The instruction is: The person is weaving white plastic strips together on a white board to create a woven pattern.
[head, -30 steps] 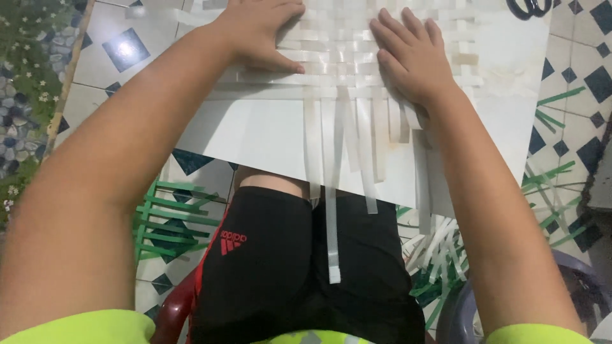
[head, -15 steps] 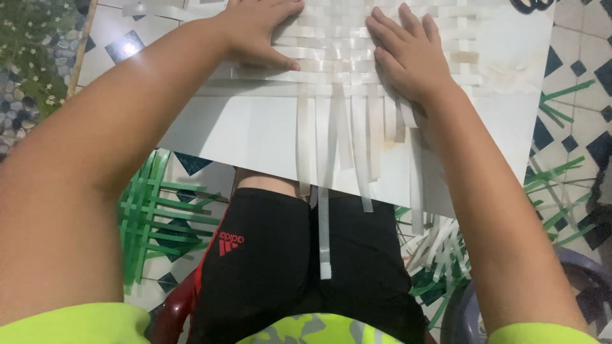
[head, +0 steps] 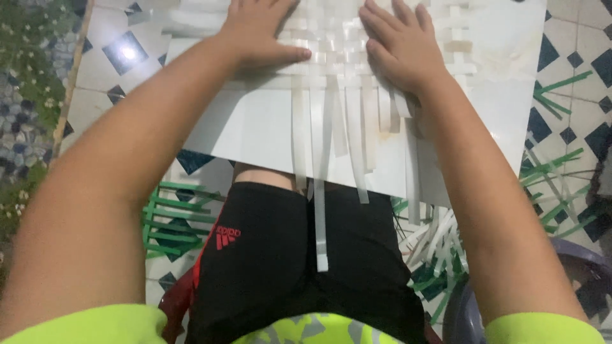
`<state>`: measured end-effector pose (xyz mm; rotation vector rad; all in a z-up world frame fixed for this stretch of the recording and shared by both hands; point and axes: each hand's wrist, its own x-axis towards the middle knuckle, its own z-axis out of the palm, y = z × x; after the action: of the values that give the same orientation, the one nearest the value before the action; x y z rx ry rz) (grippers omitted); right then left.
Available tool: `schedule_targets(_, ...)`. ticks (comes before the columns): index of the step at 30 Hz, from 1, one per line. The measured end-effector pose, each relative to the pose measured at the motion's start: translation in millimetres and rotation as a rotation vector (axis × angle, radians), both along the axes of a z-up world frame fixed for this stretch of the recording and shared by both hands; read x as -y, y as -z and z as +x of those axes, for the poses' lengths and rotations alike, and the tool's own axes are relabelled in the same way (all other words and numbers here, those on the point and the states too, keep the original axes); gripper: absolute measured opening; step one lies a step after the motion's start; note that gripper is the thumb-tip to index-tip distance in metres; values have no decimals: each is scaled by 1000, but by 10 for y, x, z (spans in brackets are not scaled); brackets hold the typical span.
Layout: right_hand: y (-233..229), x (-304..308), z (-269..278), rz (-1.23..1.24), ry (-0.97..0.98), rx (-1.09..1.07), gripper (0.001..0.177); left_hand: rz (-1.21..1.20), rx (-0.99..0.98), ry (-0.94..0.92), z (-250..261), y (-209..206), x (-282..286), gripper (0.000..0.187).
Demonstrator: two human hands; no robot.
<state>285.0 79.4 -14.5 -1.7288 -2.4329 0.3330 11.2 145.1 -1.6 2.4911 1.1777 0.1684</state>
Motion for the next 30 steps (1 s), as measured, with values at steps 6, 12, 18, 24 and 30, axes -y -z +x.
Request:
schedule_targets(6, -33, 46, -13, -15, 2, -83, 67, -57, -93, -51, 42, 40, -43, 94)
schedule_targets(12, -84, 60, -58, -59, 46, -69, 64, -58, -38, -50, 37, 22, 1, 94)
schedule_targets(18, -24, 42, -24, -42, 25, -51, 66, -54, -55, -48, 58, 67, 16, 95)
schedule_targets(24, 49, -1, 2, -19, 55, -61, 66, 108, -73, 6, 43, 265, -10, 88)
schedule_targets(30, 130, -41, 43, 79, 37, -86, 62, 142, -66, 11, 53, 220, -70, 86)
